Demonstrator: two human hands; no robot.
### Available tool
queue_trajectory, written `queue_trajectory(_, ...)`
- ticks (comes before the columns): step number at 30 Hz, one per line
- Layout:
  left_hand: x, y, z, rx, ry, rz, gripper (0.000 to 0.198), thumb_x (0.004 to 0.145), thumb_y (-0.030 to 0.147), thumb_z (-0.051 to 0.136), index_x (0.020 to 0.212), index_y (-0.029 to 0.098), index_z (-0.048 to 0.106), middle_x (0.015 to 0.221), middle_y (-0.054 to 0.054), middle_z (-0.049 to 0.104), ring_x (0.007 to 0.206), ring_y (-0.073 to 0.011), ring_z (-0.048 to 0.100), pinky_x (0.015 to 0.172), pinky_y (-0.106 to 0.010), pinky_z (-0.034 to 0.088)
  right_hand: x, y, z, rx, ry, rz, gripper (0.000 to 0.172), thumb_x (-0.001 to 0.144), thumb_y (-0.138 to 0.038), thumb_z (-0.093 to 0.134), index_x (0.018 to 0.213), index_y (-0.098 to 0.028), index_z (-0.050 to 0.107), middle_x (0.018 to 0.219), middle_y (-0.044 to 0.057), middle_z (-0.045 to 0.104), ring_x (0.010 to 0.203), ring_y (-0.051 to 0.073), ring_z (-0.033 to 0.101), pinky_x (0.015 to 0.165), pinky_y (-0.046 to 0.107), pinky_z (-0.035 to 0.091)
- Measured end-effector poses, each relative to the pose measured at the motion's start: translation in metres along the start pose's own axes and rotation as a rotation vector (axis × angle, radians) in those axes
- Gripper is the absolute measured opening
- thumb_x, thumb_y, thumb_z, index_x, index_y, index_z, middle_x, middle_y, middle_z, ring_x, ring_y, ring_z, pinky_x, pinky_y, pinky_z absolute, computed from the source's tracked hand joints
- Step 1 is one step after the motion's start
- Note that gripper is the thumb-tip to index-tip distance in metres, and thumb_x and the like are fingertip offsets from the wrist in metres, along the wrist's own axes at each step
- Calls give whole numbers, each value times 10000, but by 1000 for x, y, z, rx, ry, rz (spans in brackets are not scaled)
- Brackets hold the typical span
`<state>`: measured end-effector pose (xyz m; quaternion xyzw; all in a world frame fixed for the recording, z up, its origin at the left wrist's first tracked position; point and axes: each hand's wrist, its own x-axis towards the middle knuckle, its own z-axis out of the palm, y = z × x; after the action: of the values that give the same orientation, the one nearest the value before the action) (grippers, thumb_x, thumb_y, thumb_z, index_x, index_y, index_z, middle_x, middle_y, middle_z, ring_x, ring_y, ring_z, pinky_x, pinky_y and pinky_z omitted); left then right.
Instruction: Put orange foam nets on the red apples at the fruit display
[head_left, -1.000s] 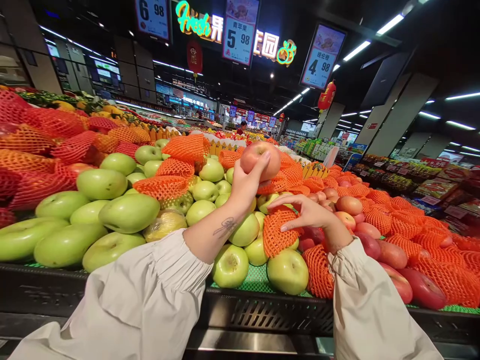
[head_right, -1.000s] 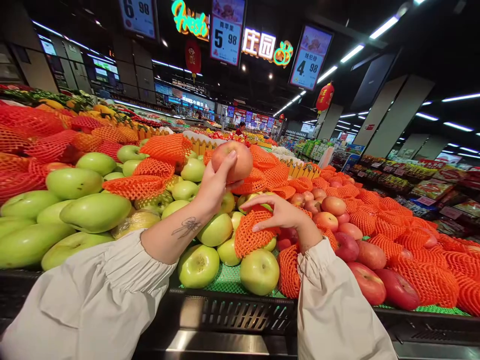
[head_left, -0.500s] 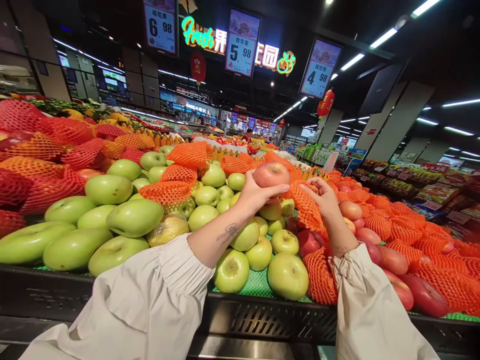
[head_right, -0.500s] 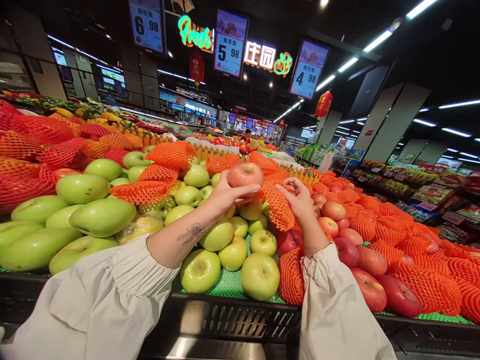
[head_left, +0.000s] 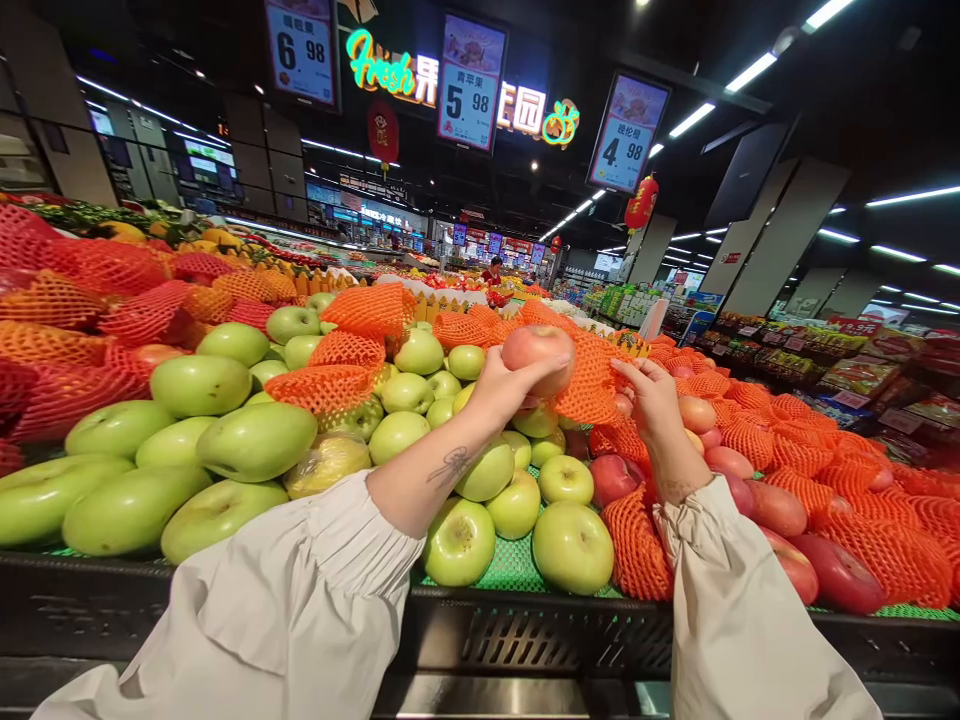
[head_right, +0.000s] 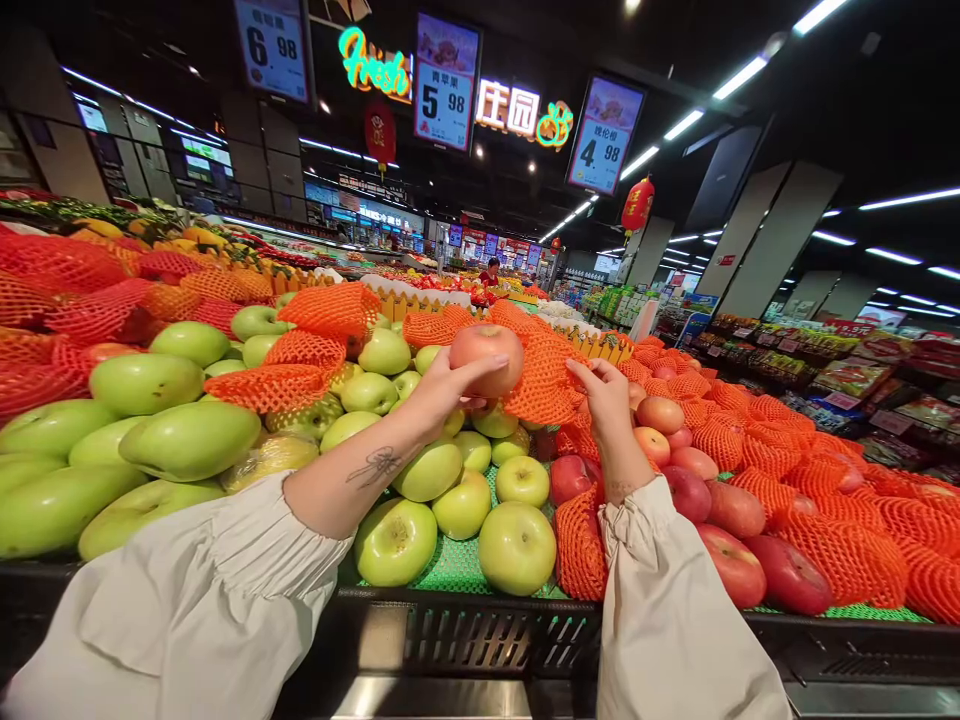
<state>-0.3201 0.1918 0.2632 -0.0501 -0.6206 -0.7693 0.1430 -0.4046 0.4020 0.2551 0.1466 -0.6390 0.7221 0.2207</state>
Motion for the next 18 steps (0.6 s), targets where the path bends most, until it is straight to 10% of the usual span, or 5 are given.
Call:
queue_trajectory(12, -3, 4, -1, 27, 12, -67, 622, 748, 711, 716, 1114, 217, 623, 886, -75, 678, 608, -178, 626, 527, -320, 462, 5, 4, -2, 72, 16, 47, 486, 462, -401, 940, 651, -229, 526, 680, -40, 633, 615, 118, 578, 524, 237, 502)
queue_trajectory(18, -2, 2, 1, 39, 25, -57, 776, 682, 615, 836, 1254, 197, 520, 1127, -142, 664, 632, -190, 659, 557, -335, 458, 10, 11, -3, 54, -53, 95, 560, 540, -629, 883, 816, -241, 588, 779, 1, 703, 753, 212, 691, 687, 365, 597)
